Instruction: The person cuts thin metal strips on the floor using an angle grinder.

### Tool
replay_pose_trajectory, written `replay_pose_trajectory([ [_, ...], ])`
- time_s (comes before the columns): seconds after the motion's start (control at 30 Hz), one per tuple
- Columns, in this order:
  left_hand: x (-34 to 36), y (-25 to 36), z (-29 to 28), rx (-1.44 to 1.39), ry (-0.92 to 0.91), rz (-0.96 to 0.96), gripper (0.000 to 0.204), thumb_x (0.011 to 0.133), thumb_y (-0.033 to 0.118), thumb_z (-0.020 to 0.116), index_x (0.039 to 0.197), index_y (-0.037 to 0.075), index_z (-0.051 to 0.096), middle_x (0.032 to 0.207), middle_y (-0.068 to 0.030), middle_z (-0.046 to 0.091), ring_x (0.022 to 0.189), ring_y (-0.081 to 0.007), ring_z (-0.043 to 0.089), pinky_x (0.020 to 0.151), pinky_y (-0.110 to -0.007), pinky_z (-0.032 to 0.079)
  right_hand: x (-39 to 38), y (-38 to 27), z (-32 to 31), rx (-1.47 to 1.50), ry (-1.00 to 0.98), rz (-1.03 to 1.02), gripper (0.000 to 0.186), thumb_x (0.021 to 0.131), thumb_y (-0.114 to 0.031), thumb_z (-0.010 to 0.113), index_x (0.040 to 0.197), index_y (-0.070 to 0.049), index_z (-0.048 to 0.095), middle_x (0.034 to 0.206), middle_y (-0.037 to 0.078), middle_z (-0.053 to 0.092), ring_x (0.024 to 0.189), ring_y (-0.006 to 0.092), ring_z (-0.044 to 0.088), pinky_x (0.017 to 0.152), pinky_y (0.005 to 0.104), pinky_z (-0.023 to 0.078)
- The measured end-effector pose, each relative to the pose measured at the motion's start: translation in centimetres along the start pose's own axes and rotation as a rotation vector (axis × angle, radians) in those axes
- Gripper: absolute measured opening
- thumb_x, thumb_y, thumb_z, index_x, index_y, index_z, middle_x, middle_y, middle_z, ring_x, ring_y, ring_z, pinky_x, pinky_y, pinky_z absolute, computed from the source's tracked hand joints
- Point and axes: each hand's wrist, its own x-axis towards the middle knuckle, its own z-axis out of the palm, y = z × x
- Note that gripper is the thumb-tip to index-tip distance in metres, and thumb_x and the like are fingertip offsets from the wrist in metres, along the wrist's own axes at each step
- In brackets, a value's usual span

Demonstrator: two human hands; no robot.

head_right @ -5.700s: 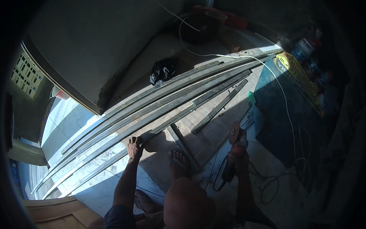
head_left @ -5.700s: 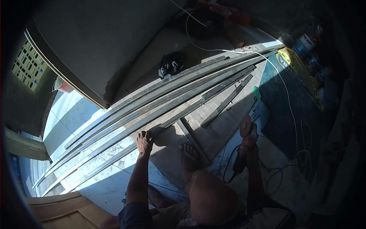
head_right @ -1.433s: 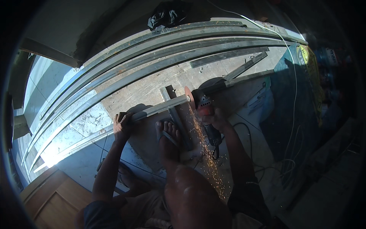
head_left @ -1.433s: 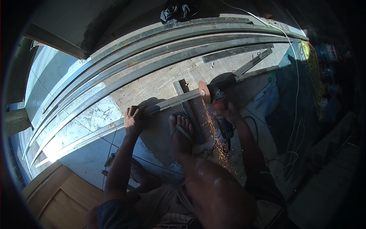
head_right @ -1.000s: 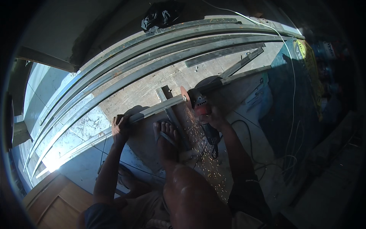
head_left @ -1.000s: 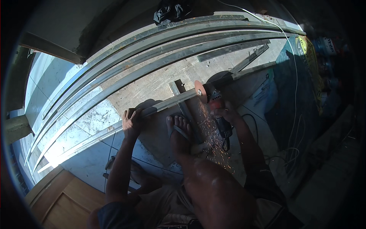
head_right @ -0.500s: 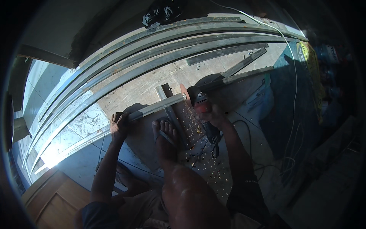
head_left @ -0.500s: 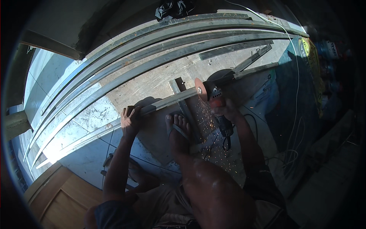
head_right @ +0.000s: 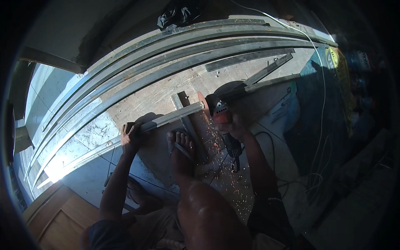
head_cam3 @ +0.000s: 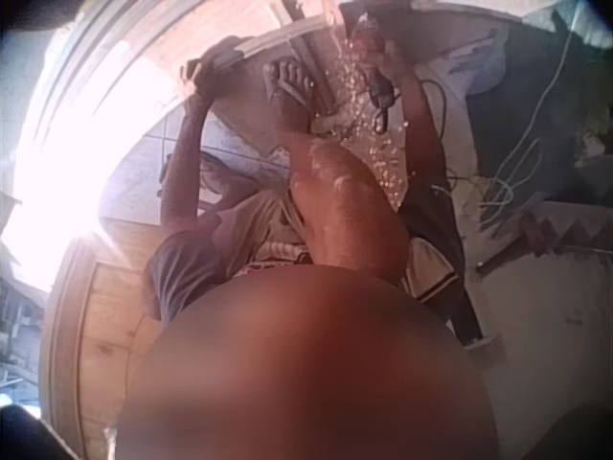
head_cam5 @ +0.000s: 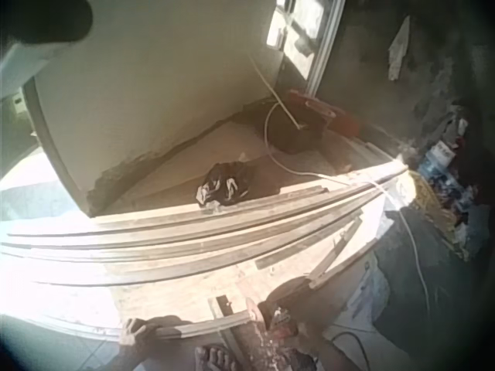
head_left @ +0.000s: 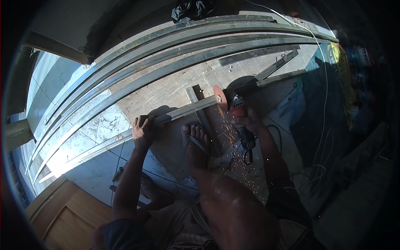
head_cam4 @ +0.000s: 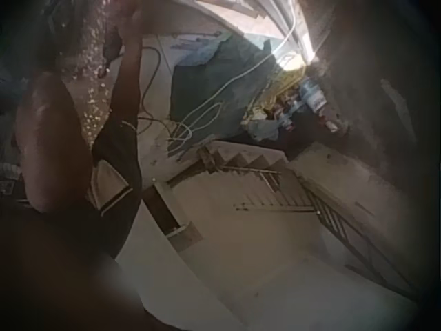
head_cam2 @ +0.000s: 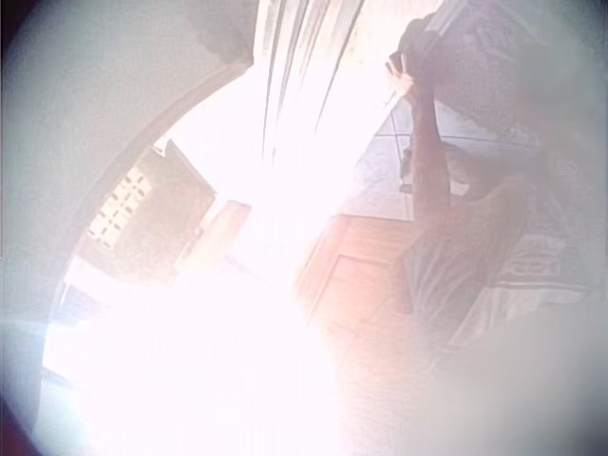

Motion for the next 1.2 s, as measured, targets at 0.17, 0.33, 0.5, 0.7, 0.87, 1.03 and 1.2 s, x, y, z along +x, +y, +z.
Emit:
replay_pose_trajectory([
  [0.17, 0.1, 0.3, 0.0, -0.023, 0.001, -0.006, 0.036, 0.076, 0.023, 0.078, 0.109, 0.012, 0.07, 0.096, -0.0106, 0.063, 0.092, -0.0329, 0.059, 0.082, -0.045, 0.047, 0.0, 0.3, -0.6, -0.125, 0.002, -0.007, 0.065, 0.066, -0.01, 0.082, 0.125, -0.006, 0.055, 0.104, 0.006, 0.062, 0.094, 0.0182, 0.064, 0.077, 0.034, 0.058],
  [0.33, 0.0, 0.1, -0.2, 0.001, 0.003, 0.013, 0.035, 0.077, 0.023, 0.078, 0.109, 0.011, 0.069, 0.096, -0.0103, 0.063, 0.091, -0.0326, 0.059, 0.082, -0.044, 0.047, -0.5, -0.5, 0.4, 0.014, -0.004, 0.067, 0.066, 0.065, -0.013, 0.084, 0.125, -0.006, 0.056, 0.106, 0.006, 0.062, 0.093, 0.0178, 0.064, 0.08, 0.0333, 0.055],
  [0.5, 0.0, -0.1, 0.1, -0.024, -0.018, -0.031, 0.04, 0.073, 0.023, 0.082, 0.109, 0.01, 0.07, 0.098, -0.011, 0.066, 0.093, -0.0321, 0.061, 0.087, -0.045, 0.046, -0.7, -0.7, 0.7, -0.028, 0.032, -0.01, 0.064, 0.066, -0.014, 0.084, 0.123, -0.006, 0.057, 0.104, 0.005, 0.062, 0.091, 0.0166, 0.063, 0.082, 0.033, 0.055],
  [0.7, -0.1, -0.3, 0.2, -0.008, -0.024, -0.005, 0.035, 0.076, 0.015, 0.073, 0.11, 0.01, 0.069, 0.098, -0.0121, 0.063, 0.092, -0.0339, 0.059, 0.083, -0.046, 0.047, -0.7, -0.2, 0.6, -0.014, 0.032, -0.013, 0.06, 0.066, -0.016, 0.083, 0.12, -0.007, 0.059, 0.101, 0.004, 0.063, 0.091, 0.0159, 0.063, 0.081, 0.0328, 0.054],
  [0.87, 0.1, 0.3, 0.1, -0.02, -0.029, -0.007, 0.035, 0.076, 0.014, 0.073, 0.11, 0.009, 0.069, 0.098, -0.0126, 0.063, 0.093, -0.0348, 0.059, 0.084, -0.047, 0.047, -0.6, 0.2, 0.5, 0.011, 0.035, 0.02, 0.057, 0.067, -0.016, 0.083, 0.118, -0.006, 0.06, 0.1, 0.004, 0.063, 0.089, 0.0149, 0.064, 0.079, 0.0325, 0.055],
  [1.03, -0.1, 0.1, 0.1, -0.016, -0.005, 0.007, 0.035, 0.076, 0.014, 0.073, 0.11, 0.01, 0.069, 0.098, -0.0126, 0.063, 0.091, -0.0348, 0.059, 0.084, -0.047, 0.047, -1.3, -0.5, 1.6, 0.168, 0.02, -0.036, 0.053, 0.071, -0.015, 0.081, 0.118, -0.003, 0.06, 0.096, 0.004, 0.063, 0.08, 0.0153, 0.065, 0.071, 0.0325, 0.056],
  [1.2, 0.0, -0.1, 0.4, 0.004, 0.0, 0.019, 0.036, 0.074, 0.013, 0.074, 0.11, 0.011, 0.069, 0.098, -0.012, 0.062, 0.09, -0.034, 0.059, 0.082, -0.046, 0.047, -2.4, -1.5, 1.7, 0.132, 0.051, -0.025, 0.054, 0.071, -0.012, 0.081, 0.119, -0.003, 0.059, 0.095, 0.004, 0.062, 0.08, 0.0158, 0.065, 0.071, 0.0326, 0.056],
])
